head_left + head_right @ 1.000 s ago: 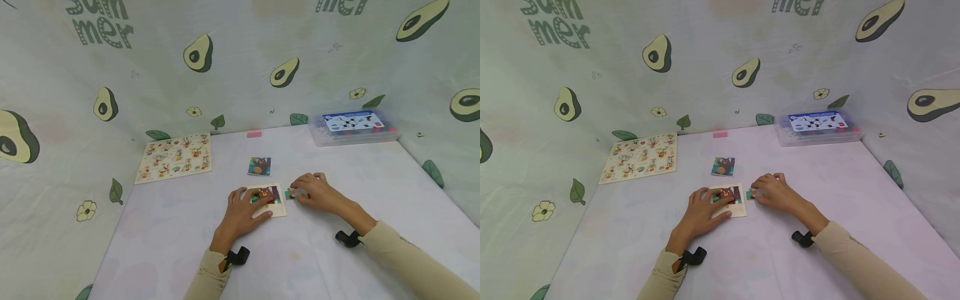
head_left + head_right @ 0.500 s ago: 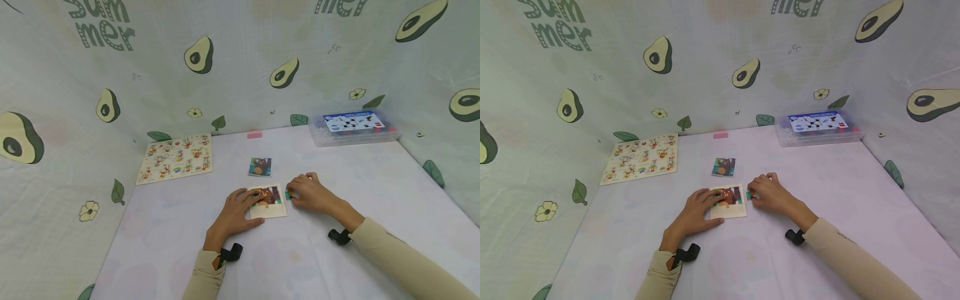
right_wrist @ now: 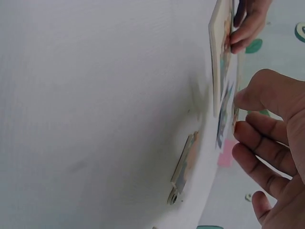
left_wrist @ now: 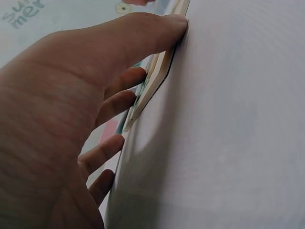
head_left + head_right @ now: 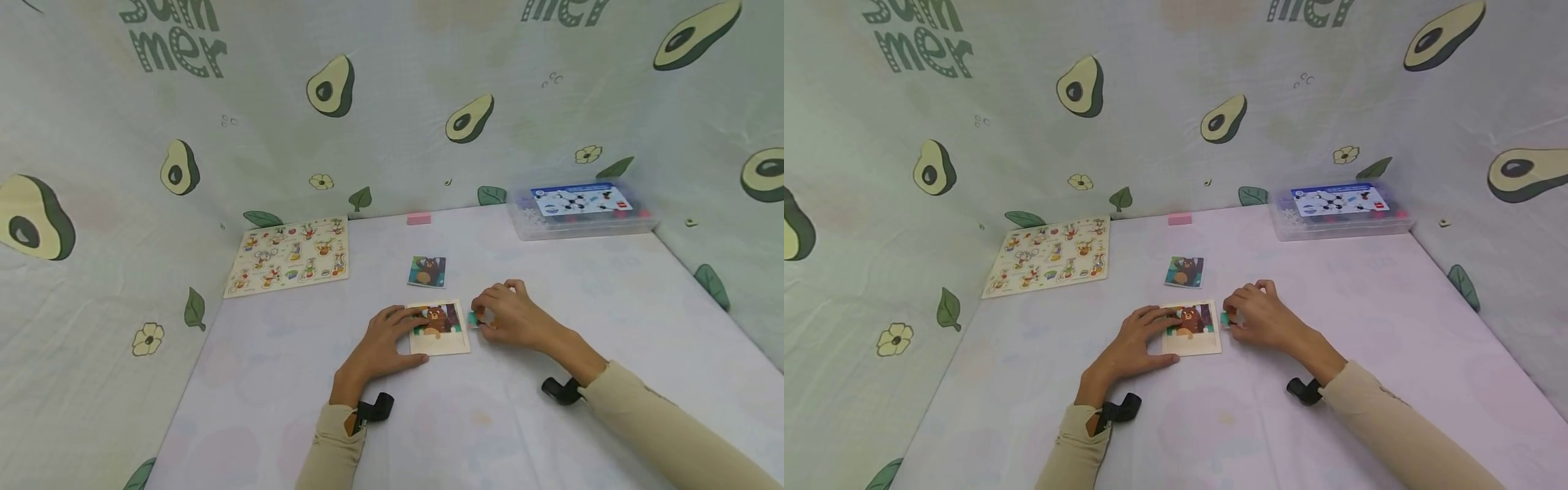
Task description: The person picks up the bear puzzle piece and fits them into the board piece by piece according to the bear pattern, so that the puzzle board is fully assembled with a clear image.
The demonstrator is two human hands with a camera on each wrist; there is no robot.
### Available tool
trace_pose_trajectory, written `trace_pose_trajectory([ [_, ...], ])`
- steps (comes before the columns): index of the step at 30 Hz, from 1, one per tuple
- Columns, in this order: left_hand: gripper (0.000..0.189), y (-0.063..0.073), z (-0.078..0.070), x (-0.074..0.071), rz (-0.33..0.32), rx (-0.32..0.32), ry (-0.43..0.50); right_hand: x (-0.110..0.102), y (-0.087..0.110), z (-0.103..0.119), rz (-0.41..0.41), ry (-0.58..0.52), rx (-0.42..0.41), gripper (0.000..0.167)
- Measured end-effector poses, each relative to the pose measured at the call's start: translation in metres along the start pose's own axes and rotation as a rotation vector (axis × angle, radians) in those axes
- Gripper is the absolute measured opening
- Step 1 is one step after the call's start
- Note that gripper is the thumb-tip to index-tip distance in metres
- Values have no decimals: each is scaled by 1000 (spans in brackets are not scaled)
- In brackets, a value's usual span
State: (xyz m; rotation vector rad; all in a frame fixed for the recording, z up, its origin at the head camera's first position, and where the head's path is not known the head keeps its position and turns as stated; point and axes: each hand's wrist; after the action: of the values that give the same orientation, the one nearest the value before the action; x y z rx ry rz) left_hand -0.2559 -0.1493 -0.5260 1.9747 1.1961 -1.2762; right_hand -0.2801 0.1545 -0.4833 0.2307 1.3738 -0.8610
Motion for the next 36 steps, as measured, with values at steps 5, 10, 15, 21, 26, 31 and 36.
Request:
trace_pose_trajectory([
  [5, 66, 0, 1, -1, 7, 5, -9, 0, -4, 7, -22, -61, -19, 25],
  [10, 66, 0, 1, -2, 10, 10, -1, 2, -9, 15, -29, -81, -45, 25],
  [15, 65, 2, 0, -3, 21, 10, 19, 3, -16, 23, 2, -99, -38, 27],
  [21, 64, 2, 1, -1, -5, 31, 14, 9, -20, 31, 7, -125, -63, 29],
  [26, 65, 1, 3, 0, -2, 30, 7, 14, -24, 39, 16, -137, -80, 29],
  [31, 66, 0, 4, 0, 9, 23, 9, 17, -29, 45, 26, -104, -86, 31],
  [36, 67, 0, 4, 0, 14, 11, -1, 22, -33, 48, 16, -115, -104, 27],
])
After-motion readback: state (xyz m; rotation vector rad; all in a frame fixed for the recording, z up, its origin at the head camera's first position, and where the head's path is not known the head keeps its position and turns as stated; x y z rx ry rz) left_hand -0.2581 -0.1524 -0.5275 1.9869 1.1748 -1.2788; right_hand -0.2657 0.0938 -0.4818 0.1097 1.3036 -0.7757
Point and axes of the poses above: each hand's wrist, its own y-axis away from the middle knuckle, its own x-axis out of the palm, z = x × y, and after that the axes turned 4 degrees about -x, right-handed
